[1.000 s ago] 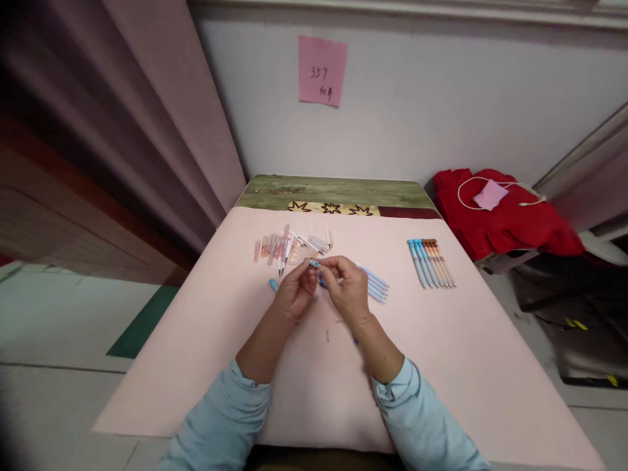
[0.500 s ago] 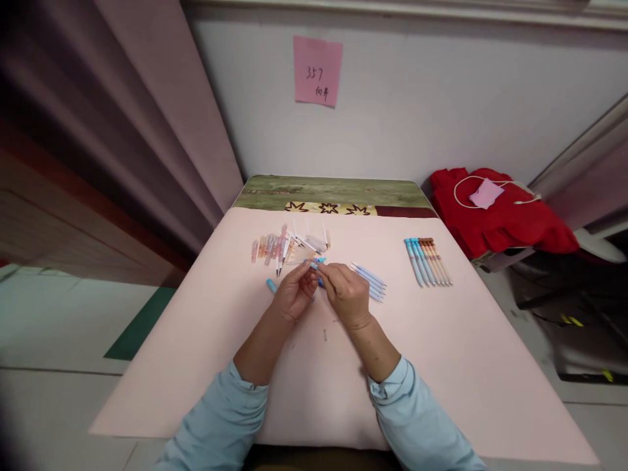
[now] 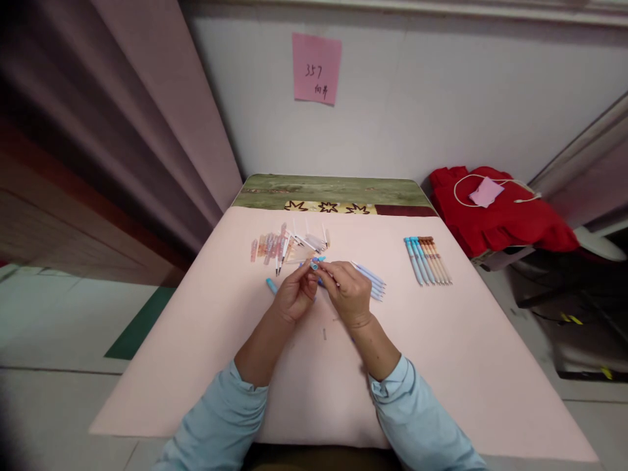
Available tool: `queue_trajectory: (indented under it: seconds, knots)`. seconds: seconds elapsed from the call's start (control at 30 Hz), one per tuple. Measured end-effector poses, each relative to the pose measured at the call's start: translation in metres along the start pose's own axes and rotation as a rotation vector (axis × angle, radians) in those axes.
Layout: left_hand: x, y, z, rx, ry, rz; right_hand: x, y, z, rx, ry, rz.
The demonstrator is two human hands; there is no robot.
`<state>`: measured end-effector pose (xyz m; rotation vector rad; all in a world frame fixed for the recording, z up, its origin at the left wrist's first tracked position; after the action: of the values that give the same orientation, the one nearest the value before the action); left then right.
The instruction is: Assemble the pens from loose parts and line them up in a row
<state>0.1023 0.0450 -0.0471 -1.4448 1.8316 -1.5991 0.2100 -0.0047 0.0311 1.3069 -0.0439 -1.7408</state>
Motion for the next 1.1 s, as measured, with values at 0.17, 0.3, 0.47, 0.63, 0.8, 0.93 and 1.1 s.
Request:
queue_trajectory:
  seconds: [0.17, 0.3, 0.47, 0.63, 0.8, 0.93, 1.1]
  knots:
    - [0.003, -0.003, -0.002, 0.091, 0.054, 0.034, -0.001, 0.003, 0.003, 0.015, 0.023, -0.015]
    - [0.005, -0.005, -0.004, 0.12, 0.061, 0.036, 0.002, 0.012, 0.001, 0.007, 0.009, -0.019]
    - [0.004, -0.006, -0.007, 0.099, 0.015, 0.037, 0.026, 0.042, -0.03, -0.011, -0.263, -0.086]
    - [0.002, -0.003, -0.009, 0.066, -0.032, 0.025, 0.06, 0.067, -0.058, -0.023, -0.559, -0.119]
    - [0.002, -0.001, -0.016, 0.055, -0.096, 0.02, 0.081, 0.064, -0.051, -0.06, -0.581, 0.127]
    - [0.003, 0.0, -0.026, 0.09, -0.167, 0.02, 0.094, 0.065, -0.043, -0.05, -0.584, 0.243]
    - [0.003, 0.003, -0.039, 0.14, -0.228, 0.023, 0.103, 0.071, -0.044, -0.042, -0.626, 0.291]
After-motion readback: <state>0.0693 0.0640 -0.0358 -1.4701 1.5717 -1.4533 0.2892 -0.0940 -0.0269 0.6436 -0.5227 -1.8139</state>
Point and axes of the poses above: each hand's wrist, its own x-axis away from the middle knuckle, its own y-axis out of the back of the hand, z = x × y, the point moved 6 cm from there along -x, towards the middle knuckle, and after that the axes turned 5 degrees about z, right-handed, at the moved point
